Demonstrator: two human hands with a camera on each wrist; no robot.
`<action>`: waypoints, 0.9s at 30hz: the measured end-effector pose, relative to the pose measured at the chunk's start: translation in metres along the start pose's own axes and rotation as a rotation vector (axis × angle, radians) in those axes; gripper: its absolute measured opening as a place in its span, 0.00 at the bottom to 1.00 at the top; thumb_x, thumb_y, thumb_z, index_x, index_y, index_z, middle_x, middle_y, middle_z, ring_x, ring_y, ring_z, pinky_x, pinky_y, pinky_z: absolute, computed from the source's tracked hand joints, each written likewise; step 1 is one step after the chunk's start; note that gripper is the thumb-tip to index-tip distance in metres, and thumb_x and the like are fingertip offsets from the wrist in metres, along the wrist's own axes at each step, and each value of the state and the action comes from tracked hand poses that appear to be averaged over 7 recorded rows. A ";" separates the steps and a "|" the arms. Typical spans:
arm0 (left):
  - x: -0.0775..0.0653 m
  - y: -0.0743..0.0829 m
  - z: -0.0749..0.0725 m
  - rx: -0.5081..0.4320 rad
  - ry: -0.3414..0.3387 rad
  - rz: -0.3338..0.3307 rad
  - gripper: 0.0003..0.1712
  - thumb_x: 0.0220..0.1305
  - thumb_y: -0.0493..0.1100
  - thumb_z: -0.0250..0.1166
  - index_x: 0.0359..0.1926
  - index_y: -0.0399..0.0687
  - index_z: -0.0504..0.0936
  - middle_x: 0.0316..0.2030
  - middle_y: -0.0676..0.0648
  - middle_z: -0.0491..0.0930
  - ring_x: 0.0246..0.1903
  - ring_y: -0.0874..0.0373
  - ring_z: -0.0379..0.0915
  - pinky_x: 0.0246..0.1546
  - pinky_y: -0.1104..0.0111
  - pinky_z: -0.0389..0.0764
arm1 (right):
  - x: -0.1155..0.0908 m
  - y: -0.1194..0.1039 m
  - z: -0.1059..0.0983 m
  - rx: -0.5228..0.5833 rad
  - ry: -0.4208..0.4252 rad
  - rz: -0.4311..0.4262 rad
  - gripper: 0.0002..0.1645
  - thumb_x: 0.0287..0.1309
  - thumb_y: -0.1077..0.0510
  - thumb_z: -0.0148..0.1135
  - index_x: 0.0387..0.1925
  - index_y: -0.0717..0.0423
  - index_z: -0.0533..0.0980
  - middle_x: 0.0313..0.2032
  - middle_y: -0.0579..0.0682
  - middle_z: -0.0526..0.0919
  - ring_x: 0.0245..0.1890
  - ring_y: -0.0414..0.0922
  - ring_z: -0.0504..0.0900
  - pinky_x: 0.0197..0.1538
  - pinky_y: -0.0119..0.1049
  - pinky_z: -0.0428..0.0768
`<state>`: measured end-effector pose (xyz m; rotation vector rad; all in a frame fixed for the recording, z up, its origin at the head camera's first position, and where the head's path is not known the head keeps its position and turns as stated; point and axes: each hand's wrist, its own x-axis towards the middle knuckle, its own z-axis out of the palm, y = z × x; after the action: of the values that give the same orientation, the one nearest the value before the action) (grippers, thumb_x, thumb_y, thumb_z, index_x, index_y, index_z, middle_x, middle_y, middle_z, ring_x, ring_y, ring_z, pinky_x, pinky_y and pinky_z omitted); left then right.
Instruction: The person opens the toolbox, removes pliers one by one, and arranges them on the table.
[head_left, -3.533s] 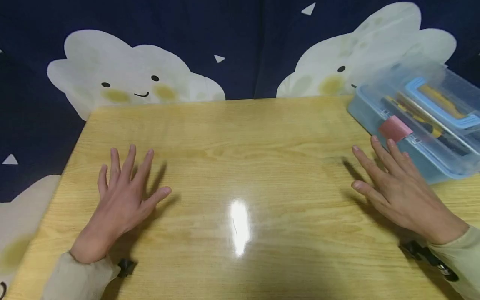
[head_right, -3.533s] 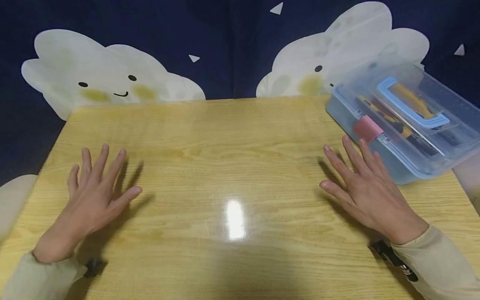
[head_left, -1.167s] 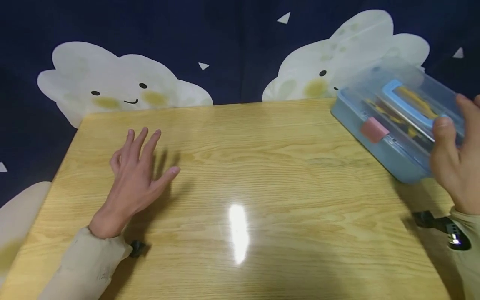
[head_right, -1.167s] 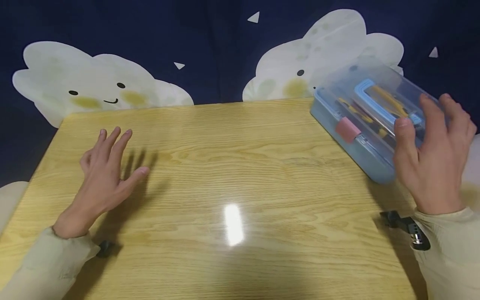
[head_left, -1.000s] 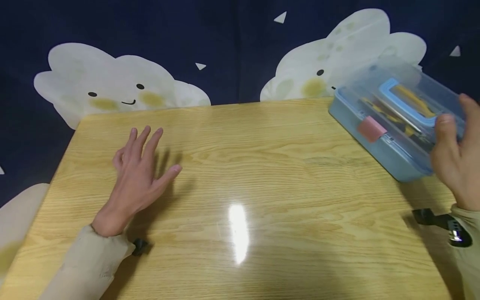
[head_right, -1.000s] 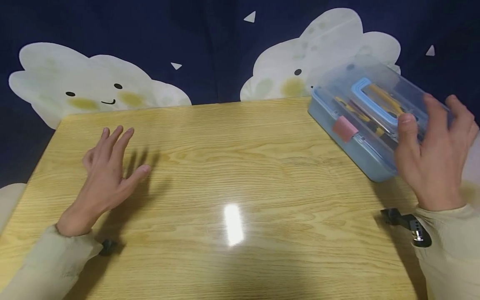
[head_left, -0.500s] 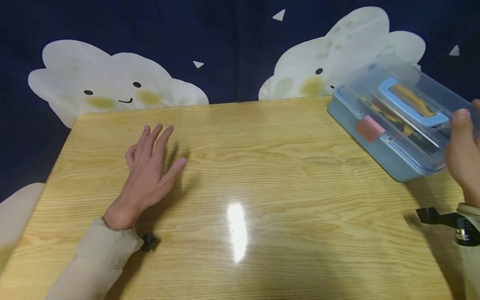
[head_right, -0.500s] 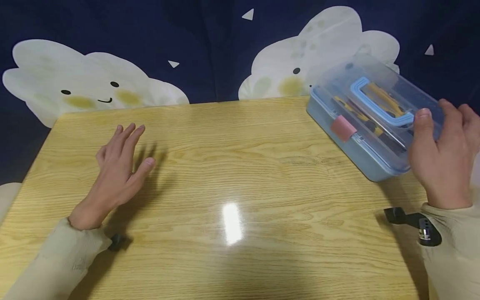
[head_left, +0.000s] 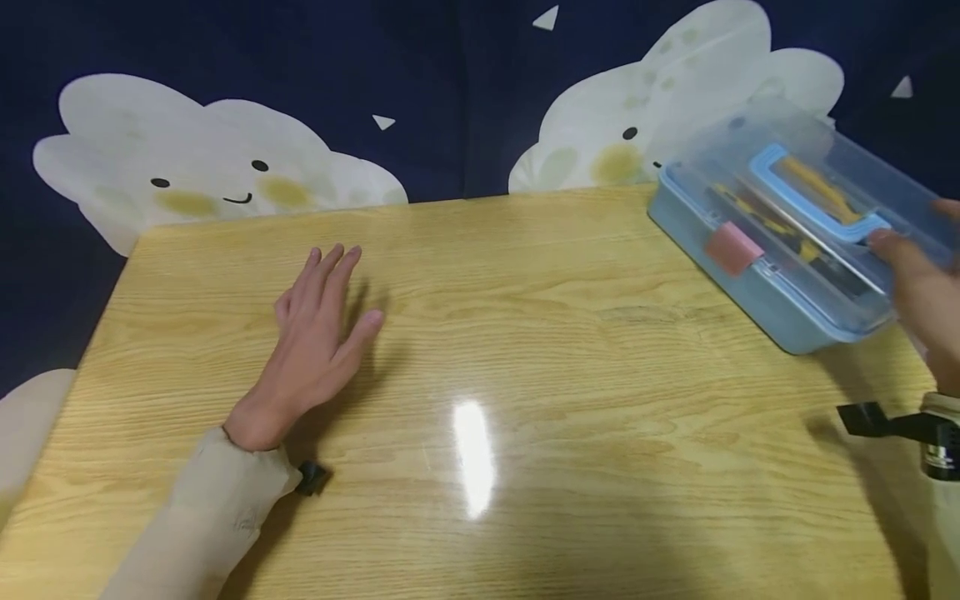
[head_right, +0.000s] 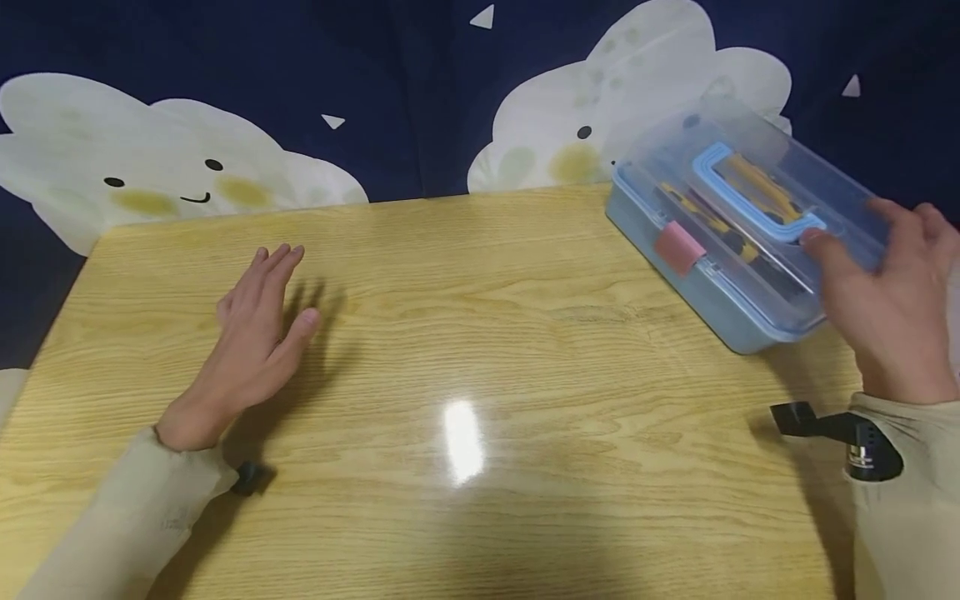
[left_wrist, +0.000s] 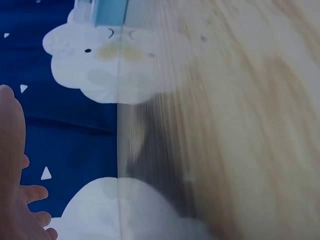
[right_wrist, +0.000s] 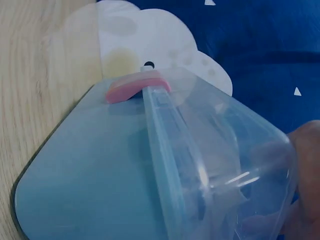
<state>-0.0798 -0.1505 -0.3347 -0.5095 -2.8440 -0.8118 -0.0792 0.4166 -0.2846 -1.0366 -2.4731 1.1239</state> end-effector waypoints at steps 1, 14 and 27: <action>0.001 0.001 0.002 -0.005 0.002 0.006 0.43 0.79 0.69 0.43 0.83 0.55 0.50 0.82 0.38 0.50 0.83 0.36 0.35 0.71 0.30 0.48 | 0.000 0.000 0.000 -0.003 -0.014 -0.014 0.37 0.75 0.43 0.50 0.79 0.21 0.50 0.75 0.27 0.54 0.69 0.28 0.61 0.79 0.32 0.61; 0.020 0.018 0.025 -0.107 -0.026 -0.005 0.46 0.77 0.73 0.39 0.83 0.54 0.47 0.82 0.39 0.50 0.83 0.38 0.36 0.73 0.30 0.49 | -0.001 0.006 -0.002 0.003 -0.109 -0.074 0.40 0.74 0.44 0.46 0.81 0.23 0.45 0.84 0.40 0.24 0.85 0.45 0.30 0.86 0.49 0.37; 0.033 0.027 0.037 -0.167 -0.053 -0.008 0.44 0.79 0.68 0.42 0.84 0.53 0.44 0.83 0.43 0.49 0.84 0.39 0.37 0.75 0.31 0.47 | -0.007 0.003 -0.007 -0.101 -0.069 -0.126 0.39 0.75 0.42 0.44 0.82 0.27 0.46 0.84 0.46 0.32 0.85 0.52 0.28 0.85 0.56 0.31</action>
<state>-0.1025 -0.1000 -0.3451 -0.5488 -2.8421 -1.0591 -0.0692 0.4169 -0.2810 -0.8669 -2.6331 1.0223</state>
